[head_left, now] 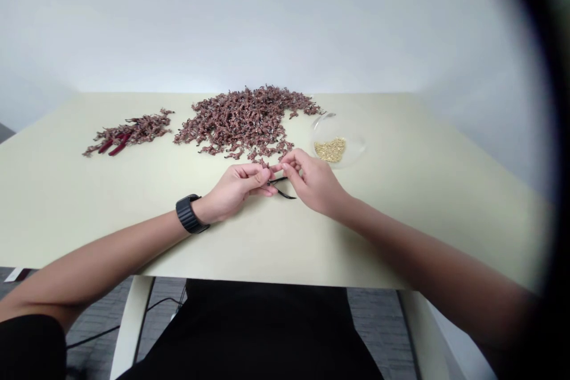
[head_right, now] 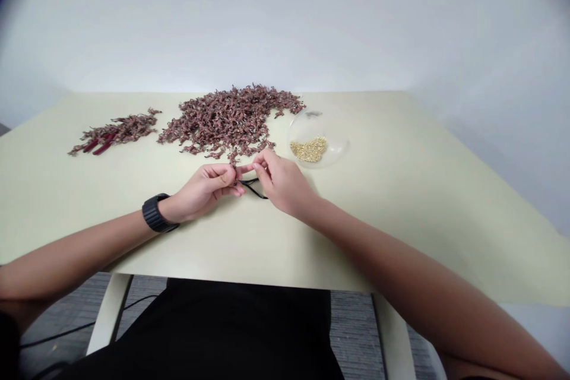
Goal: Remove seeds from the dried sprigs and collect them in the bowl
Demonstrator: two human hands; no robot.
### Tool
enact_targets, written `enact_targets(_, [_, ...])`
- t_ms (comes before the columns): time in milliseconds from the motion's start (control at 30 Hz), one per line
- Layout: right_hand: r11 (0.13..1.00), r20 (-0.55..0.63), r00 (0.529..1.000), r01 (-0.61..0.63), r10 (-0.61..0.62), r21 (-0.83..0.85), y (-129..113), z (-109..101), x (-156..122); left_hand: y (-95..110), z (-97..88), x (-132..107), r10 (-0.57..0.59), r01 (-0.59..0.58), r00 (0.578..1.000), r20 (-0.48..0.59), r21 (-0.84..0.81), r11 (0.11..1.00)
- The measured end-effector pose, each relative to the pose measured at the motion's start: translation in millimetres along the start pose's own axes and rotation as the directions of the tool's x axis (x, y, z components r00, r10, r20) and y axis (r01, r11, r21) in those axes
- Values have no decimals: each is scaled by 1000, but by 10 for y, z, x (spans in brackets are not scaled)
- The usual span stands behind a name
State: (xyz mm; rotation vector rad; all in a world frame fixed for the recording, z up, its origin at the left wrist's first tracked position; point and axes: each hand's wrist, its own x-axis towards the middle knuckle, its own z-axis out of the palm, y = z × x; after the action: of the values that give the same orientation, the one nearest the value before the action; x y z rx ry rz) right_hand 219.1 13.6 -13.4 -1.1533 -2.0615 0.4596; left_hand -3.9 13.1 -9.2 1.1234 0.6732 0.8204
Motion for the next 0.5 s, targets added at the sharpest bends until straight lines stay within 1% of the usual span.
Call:
enact_targets(67, [986,15,1000,15,-12,-163,-13,9,-17,-23,-1,-2,-10,10,1000,-14,36,999])
enact_targets(167, [909,23,999,36,-29,-416,-52,19,-33,-35,8,-7,-23,25,999,-26,68,997])
enact_targets(200, [888,22,999,42,-36,-457,-70,15,-34,-31,14,-8,-23,25,999,-27,74,997])
enact_targets(233, [885,18,999,45,-42,-464,-89,5,-33,-22,20,-10,-21,23,999,-29,82,996])
enact_targets(267, [900,9,999,41,-41,-433,-109,-9,-31,-11,26,-10,-13,16,999,-35,100,995])
enact_targets(300, [931,-1,1000,27,-29,-364,-128,-26,-27,1,30,-10,2,4,999,-45,134,991])
enact_targets(367, [989,-9,1000,-31,30,-146,-157,-59,-19,20,33,-7,54,-36,996,-69,236,971])
enact_targets(400, [997,-1,997,-71,71,-26,-166,-70,-15,24,31,-4,82,-55,993,-79,290,955])
enact_targets(433, [990,17,993,-115,114,84,-170,-77,-11,24,28,0,105,-70,991,-86,334,940])
enact_targets(500, [943,76,977,-211,197,256,-167,-79,-3,13,20,8,130,-84,987,-98,374,924])
